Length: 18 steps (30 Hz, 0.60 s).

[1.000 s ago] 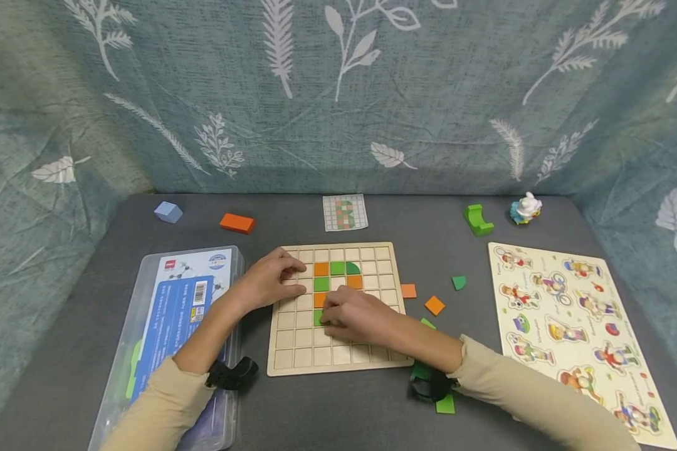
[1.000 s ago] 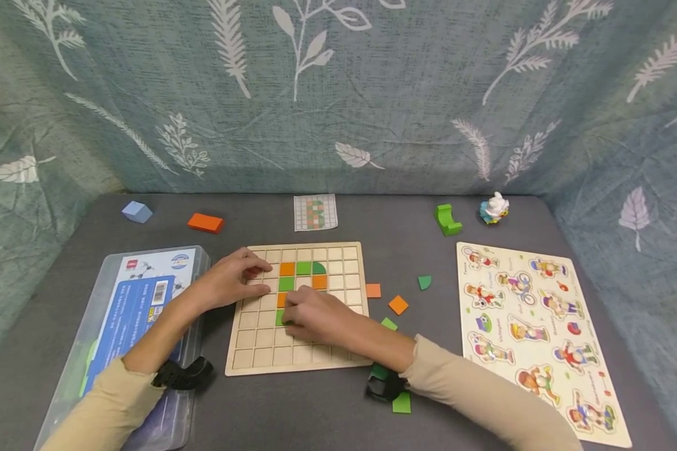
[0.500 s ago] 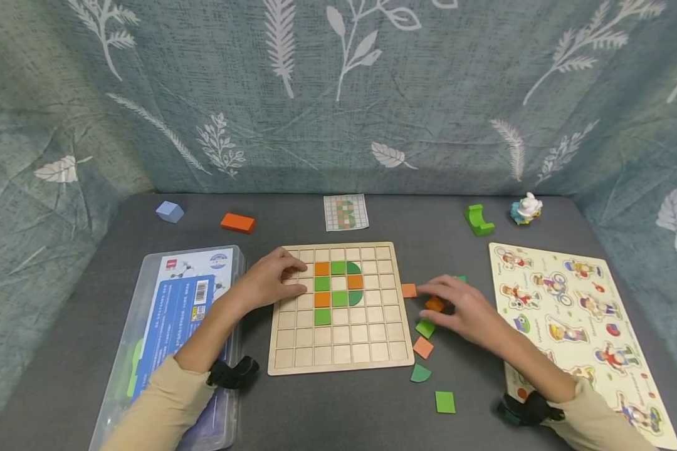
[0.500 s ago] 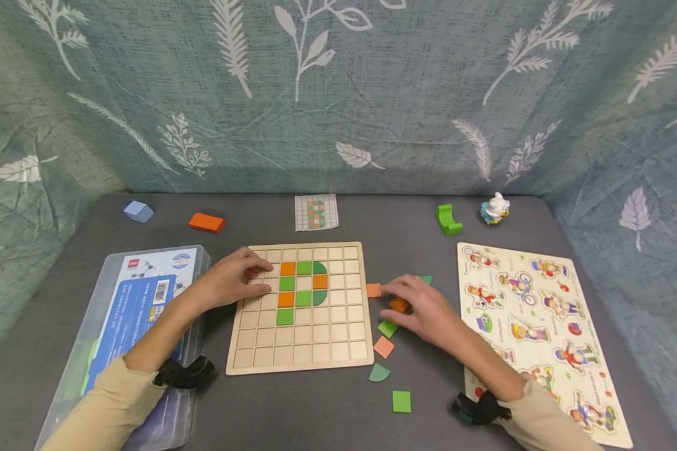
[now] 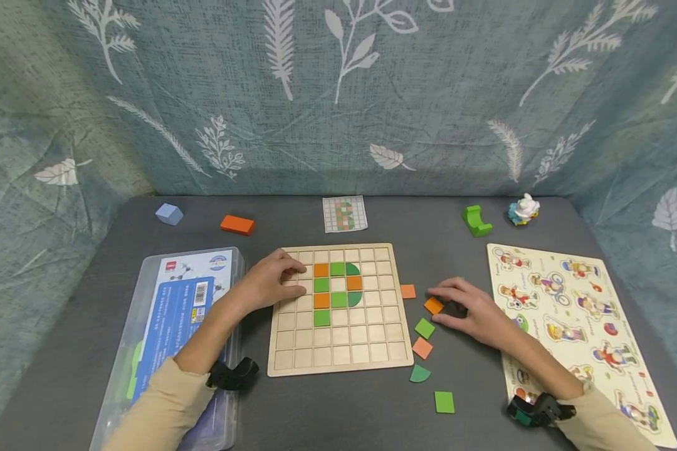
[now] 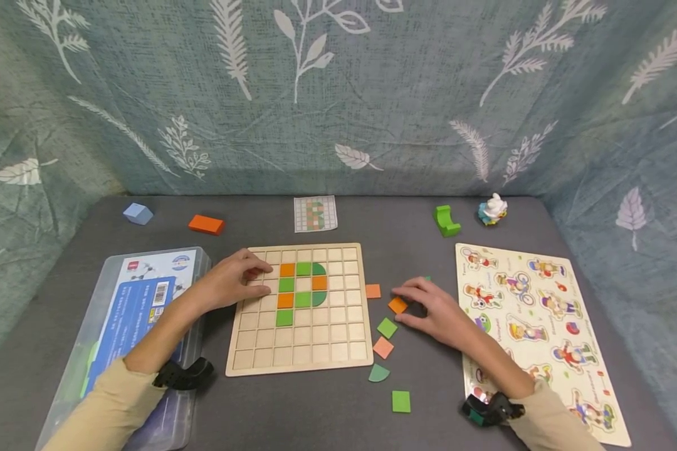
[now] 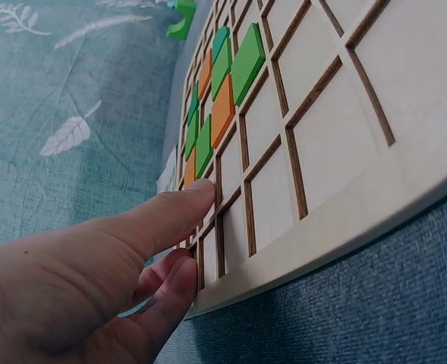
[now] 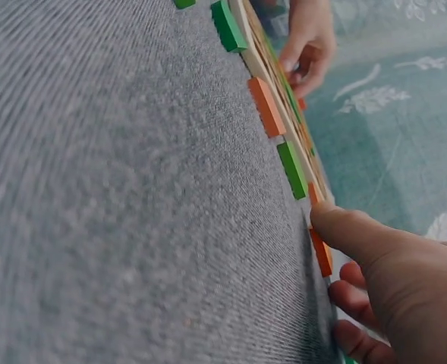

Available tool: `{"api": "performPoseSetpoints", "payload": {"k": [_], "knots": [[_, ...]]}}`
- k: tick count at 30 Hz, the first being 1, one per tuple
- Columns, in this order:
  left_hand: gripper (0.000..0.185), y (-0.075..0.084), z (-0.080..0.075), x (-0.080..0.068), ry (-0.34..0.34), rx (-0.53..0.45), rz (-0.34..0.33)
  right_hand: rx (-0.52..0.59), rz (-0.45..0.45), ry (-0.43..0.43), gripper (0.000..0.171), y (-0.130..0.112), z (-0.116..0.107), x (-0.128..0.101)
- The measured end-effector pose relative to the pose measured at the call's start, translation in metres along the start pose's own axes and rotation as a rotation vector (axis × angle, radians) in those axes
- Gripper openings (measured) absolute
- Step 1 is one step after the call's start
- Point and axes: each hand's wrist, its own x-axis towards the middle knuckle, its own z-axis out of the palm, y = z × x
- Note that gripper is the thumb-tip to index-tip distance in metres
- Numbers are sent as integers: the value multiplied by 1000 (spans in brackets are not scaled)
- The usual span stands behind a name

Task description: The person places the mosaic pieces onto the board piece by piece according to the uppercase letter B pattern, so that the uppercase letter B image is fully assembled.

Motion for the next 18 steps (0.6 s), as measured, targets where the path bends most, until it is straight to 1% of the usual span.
{"api": "performPoseSetpoints", "payload": {"k": [6,9,11,13,18], "knots": [[40,2,1,-1,0,-8,-22,13,-6,-42,46,-2,3,1],[40,2,2,-1,-1,-5,-18,-2,3,-71,45,-2,2,-1],[39,2,2,0,1,-4,-18,8,21,-95,44,-1,2,-2],[39,1,1,0,3,-1,-16,55,56,-121,41,1,0,-2],[40,2,-1,-1,-4,-6,-28,242,151,-171,35,7,-3,-3]]}}
